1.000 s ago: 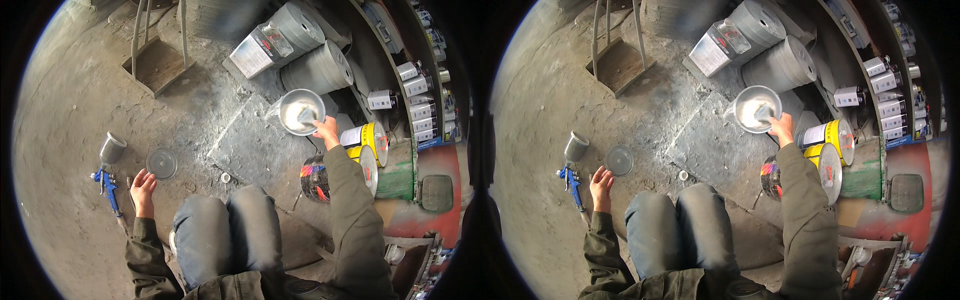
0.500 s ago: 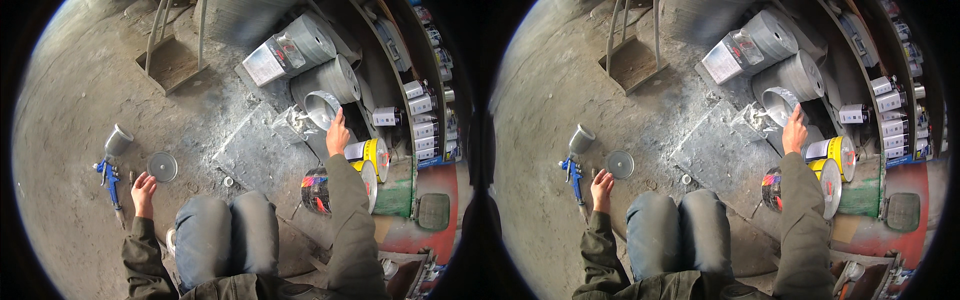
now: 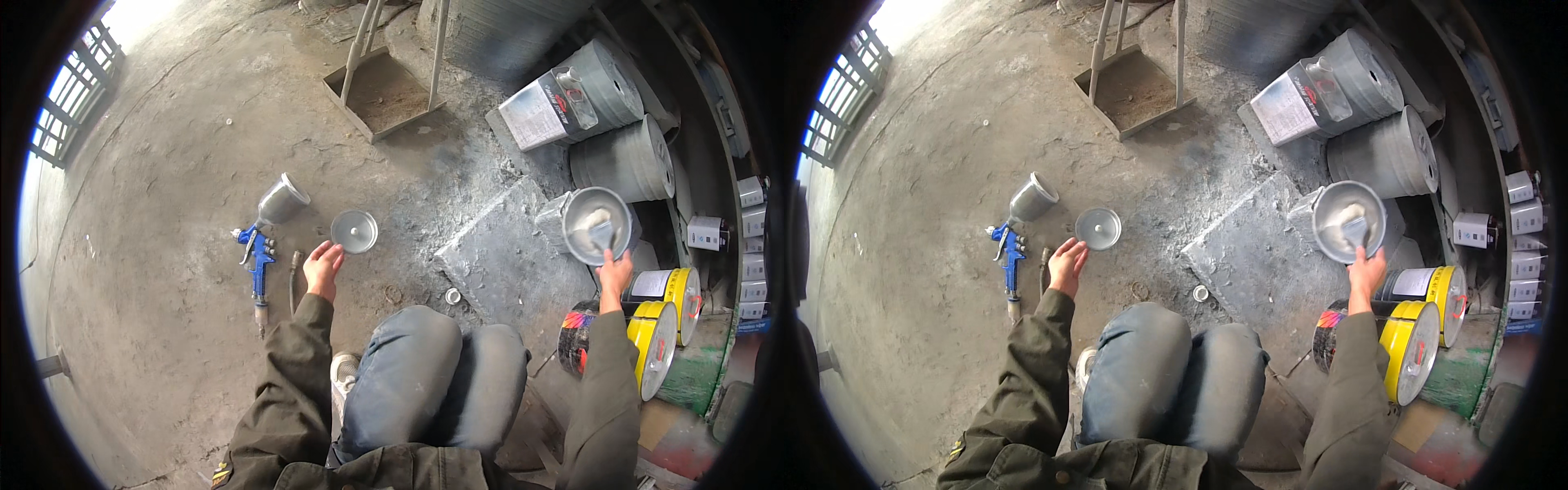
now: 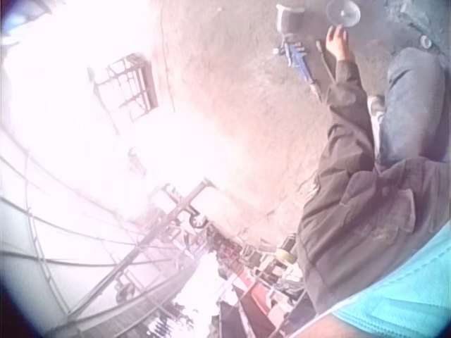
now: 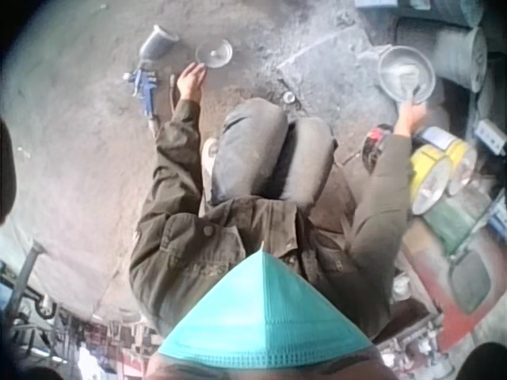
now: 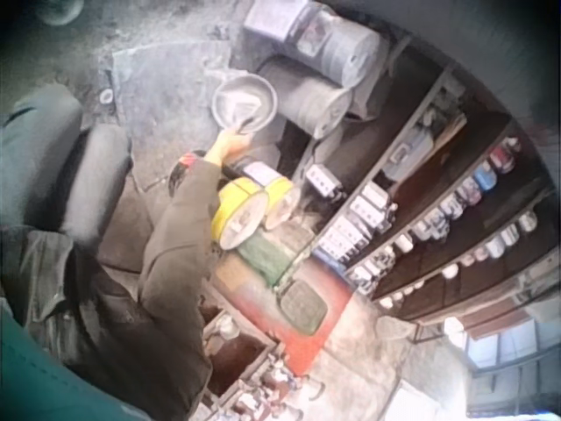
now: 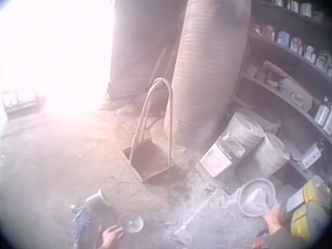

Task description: The person walks into a workshop, squats, and mixes a gray liquid in a metal bowl using a ladle. They pour the mixture into a spray gun cup, attach the cup to the spray gun, and test-spray the mixture onto a nearby container.

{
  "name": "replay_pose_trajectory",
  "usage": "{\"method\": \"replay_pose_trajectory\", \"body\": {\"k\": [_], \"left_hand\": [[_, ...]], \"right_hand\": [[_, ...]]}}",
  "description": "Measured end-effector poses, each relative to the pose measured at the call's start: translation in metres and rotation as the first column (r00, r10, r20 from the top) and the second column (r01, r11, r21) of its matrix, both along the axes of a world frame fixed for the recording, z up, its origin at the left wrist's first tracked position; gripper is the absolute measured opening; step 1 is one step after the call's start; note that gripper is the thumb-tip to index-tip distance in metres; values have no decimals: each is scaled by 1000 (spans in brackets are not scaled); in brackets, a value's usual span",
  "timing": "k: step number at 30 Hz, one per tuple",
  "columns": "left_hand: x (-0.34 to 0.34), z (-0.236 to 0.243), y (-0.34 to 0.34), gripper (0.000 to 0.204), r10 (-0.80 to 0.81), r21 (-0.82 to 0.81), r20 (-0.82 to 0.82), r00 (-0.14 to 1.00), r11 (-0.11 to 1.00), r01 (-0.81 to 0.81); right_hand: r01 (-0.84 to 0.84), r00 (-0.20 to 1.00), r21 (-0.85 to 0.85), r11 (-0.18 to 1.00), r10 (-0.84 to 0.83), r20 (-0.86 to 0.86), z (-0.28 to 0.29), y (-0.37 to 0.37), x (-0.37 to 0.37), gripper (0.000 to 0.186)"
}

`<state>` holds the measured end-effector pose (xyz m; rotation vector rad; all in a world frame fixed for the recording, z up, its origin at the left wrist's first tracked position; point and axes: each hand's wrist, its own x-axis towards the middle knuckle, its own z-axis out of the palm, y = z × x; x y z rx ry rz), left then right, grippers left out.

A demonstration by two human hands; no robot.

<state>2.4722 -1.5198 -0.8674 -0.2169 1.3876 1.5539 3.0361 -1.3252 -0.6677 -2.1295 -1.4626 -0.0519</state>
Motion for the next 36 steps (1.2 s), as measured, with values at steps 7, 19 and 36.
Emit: {"method": "replay_pose_trajectory", "body": {"k": [7, 19, 36], "left_hand": [[-30, -50, 50, 51, 58, -16, -107, 993, 998, -60], [-117, -12, -126, 52, -446, -486, -869, 213, 850, -205], [-236, -131, -136, 42, -632, -632, -774, 36, 775, 14]], "right_hand": [[-97, 458, -387, 917, -304, -835, -58, -66, -65, 22], [-201, 230, -416, 887, -370, -900, -121, -86, -117, 17], [-349, 611, -98, 932, 147, -778, -45, -154, -79, 45]]}}
